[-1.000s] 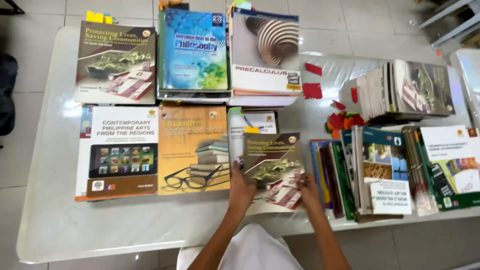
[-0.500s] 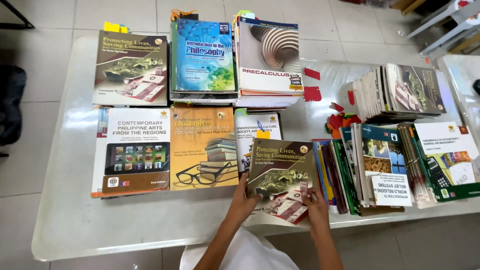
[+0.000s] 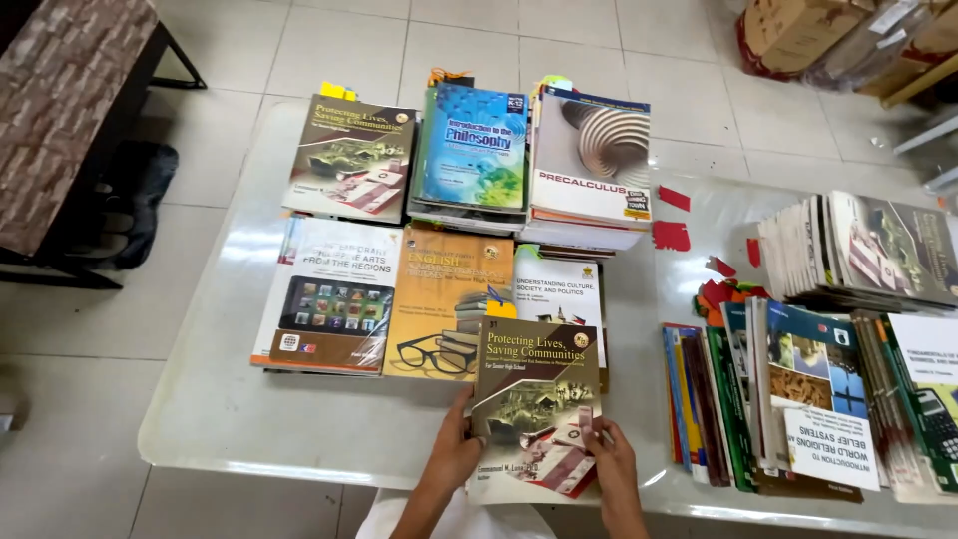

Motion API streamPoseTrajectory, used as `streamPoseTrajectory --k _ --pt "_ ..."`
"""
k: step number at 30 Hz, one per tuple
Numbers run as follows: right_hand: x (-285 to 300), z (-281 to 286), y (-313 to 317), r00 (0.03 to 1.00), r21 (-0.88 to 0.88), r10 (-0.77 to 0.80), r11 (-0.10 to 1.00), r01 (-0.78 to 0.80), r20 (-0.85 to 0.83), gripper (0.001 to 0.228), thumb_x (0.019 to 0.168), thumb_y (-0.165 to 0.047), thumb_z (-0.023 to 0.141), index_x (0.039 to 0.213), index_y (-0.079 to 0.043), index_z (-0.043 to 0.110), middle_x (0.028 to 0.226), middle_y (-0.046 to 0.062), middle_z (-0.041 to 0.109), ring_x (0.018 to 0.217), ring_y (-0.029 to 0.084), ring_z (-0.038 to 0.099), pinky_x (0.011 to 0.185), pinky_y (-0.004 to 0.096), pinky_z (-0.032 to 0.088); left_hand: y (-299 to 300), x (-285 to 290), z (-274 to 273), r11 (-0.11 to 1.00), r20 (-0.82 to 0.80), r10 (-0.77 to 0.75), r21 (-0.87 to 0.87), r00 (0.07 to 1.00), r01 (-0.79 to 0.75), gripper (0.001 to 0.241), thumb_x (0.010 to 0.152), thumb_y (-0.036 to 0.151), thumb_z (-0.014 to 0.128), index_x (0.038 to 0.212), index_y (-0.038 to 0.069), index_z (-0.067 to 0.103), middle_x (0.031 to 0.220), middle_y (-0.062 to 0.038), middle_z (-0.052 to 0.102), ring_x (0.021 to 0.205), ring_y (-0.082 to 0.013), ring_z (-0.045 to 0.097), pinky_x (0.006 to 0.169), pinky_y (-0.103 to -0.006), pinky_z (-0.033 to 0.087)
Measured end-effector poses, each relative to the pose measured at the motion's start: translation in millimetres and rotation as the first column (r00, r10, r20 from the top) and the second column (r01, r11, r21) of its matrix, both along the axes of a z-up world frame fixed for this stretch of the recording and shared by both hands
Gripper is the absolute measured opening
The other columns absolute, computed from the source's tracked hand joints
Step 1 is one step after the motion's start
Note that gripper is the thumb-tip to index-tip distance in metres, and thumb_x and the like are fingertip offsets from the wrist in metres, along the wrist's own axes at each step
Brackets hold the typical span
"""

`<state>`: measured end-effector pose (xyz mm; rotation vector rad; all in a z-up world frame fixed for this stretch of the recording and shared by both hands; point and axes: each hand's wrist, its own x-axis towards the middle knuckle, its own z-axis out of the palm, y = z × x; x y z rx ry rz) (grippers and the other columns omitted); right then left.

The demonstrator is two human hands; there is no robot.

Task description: Organizing and placing colored paper tags inside textbooks in a library cataloging area.

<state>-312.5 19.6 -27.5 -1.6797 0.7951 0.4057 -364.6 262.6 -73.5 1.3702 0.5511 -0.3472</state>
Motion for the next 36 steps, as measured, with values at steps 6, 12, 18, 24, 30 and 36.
streamPoseTrajectory --k 6,12,18,24,30,36 --pt "0.4 -54.8 23.4 0.978 0.108 0.044 0.992 -0.067 0.202 0.028 0.096 -0.012 0.065 0.122 -0.004 0.063 0.108 0.012 0.074 0.098 0.017 0.066 0.086 0.029 0.049 51.3 10.9 17.5 0.995 -0.063 0.094 -0.032 0.994 -0.096 0.088 0.081 -0.012 0.049 0.161 0.017 0.025 0.109 -0.017 0.068 0.086 -0.0182 0.062 0.071 -0.0299 0.05" --pt "26.6 -25.9 120.8 0.951 0.058 0.089 0.992 -0.111 0.296 0.028 0.096 -0.014 0.065 0.122 -0.004 0.061 0.107 0.008 0.073 0.095 0.013 0.065 0.083 0.028 0.05 132.7 21.4 -12.3 0.987 0.082 0.146 -0.086 0.986 -0.139 0.093 0.074 -0.015 0.047 0.16 0.016 0.031 0.112 -0.026 0.068 0.084 -0.022 0.06 0.067 -0.0316 0.046" --pt "54.8 -13.0 238.8 0.933 0.025 0.164 0.983 -0.181 0.321 0.027 0.098 -0.015 0.065 0.122 -0.002 0.062 0.106 0.008 0.071 0.094 0.014 0.064 0.083 0.027 0.051 252.0 50.7 2.1 0.982 0.109 0.186 -0.046 0.976 -0.182 0.095 0.071 -0.016 0.045 0.158 0.014 0.025 0.136 -0.012 0.061 0.114 -0.0146 0.063 0.086 -0.0254 0.05" --pt "117.3 -26.5 353.1 0.933 0.032 0.173 0.981 -0.193 0.315 0.028 0.096 -0.012 0.064 0.122 -0.002 0.062 0.105 0.006 0.074 0.093 0.012 0.068 0.082 0.028 0.054 361.0 110.6 10.2 0.982 0.039 0.177 0.056 0.983 -0.179 0.088 0.076 -0.015 0.043 0.16 0.011 0.035 0.12 -0.028 0.07 0.091 -0.0308 0.066 0.066 -0.0356 0.048" --pt "204.1 -40.9 409.7 0.892 0.042 0.177 0.976 -0.213 0.416 0.026 0.095 -0.008 0.065 0.118 0.002 0.064 0.103 0.009 0.074 0.09 0.014 0.069 0.079 0.028 0.054 418.4 193.1 40.3 0.972 0.088 0.143 0.177 0.986 -0.157 0.084 0.079 -0.013 0.046 0.158 0.01 0.034 0.119 -0.021 0.07 0.101 -0.029 0.069 0.079 -0.0385 0.053" --pt "274.9 0.5 446.6 0.894 -0.028 0.195 0.979 -0.201 0.403 0.028 0.097 -0.011 0.065 0.122 0.001 0.063 0.105 0.01 0.074 0.09 0.014 0.068 0.079 0.027 0.053 445.4 273.4 18.0 0.963 0.195 0.125 0.212 0.973 -0.166 0.082 0.078 -0.012 0.047 0.157 0.007 0.033 0.121 -0.022 0.069 0.112 -0.0266 0.068 0.096 -0.0367 0.051"
